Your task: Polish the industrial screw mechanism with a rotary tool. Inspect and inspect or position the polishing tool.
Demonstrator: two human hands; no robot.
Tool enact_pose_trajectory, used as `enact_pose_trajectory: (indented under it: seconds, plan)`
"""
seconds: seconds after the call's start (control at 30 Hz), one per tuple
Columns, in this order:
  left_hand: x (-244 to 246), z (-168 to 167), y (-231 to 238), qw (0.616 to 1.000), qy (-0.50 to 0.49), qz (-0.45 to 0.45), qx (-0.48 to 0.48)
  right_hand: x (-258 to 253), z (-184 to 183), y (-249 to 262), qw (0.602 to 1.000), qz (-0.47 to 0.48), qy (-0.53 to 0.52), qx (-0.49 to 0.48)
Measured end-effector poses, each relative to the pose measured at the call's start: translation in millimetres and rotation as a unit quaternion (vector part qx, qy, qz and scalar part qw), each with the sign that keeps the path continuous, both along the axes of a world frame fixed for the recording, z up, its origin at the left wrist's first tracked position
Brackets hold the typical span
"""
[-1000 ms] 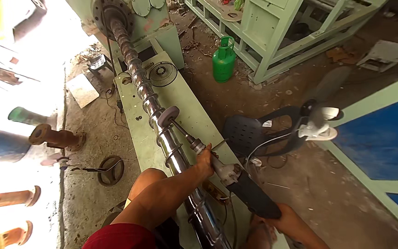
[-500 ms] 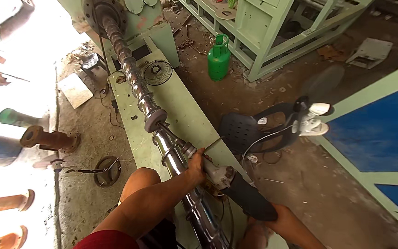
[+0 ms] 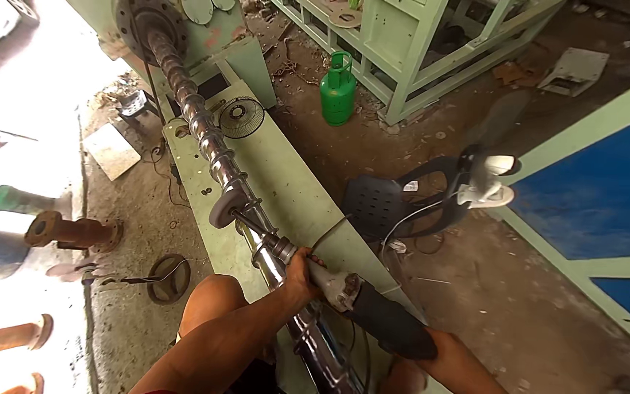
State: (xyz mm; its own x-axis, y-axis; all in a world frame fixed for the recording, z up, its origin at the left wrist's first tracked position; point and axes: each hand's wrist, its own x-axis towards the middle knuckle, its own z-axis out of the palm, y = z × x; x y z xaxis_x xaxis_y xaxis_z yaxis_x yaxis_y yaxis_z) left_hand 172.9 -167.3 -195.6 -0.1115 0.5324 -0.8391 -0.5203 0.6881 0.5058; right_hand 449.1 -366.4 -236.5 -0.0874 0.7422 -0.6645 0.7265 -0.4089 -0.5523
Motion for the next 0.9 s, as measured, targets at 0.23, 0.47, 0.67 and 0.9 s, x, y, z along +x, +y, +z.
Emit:
enact_pose_trajectory:
  seconds: [0.23, 0.47, 0.67, 0.9]
  plan:
    - [13.8, -3.4, 12.3, 1.0, 0.001, -0.02, 0.004, 1.0, -4.0, -3.1, 0.999, -0.031, 0.02, 0.008]
    - [32.5, -21.8, 33.5, 0.999, 0.004, -0.034, 0.004, 10.1, -18.6, 2.9, 0.997, -0.071, 0.024, 0.009]
    - [40.1, -37.6, 46.8, 0.999, 0.017, -0.041, -0.004, 17.8, -34.2, 12.6, 0.995, -0.091, 0.048, -0.015]
    - [46.6, -40.1, 51.0, 0.999, 0.018, -0.025, -0.011, 25.1, -38.4, 19.5, 0.994, -0.088, 0.057, -0.025]
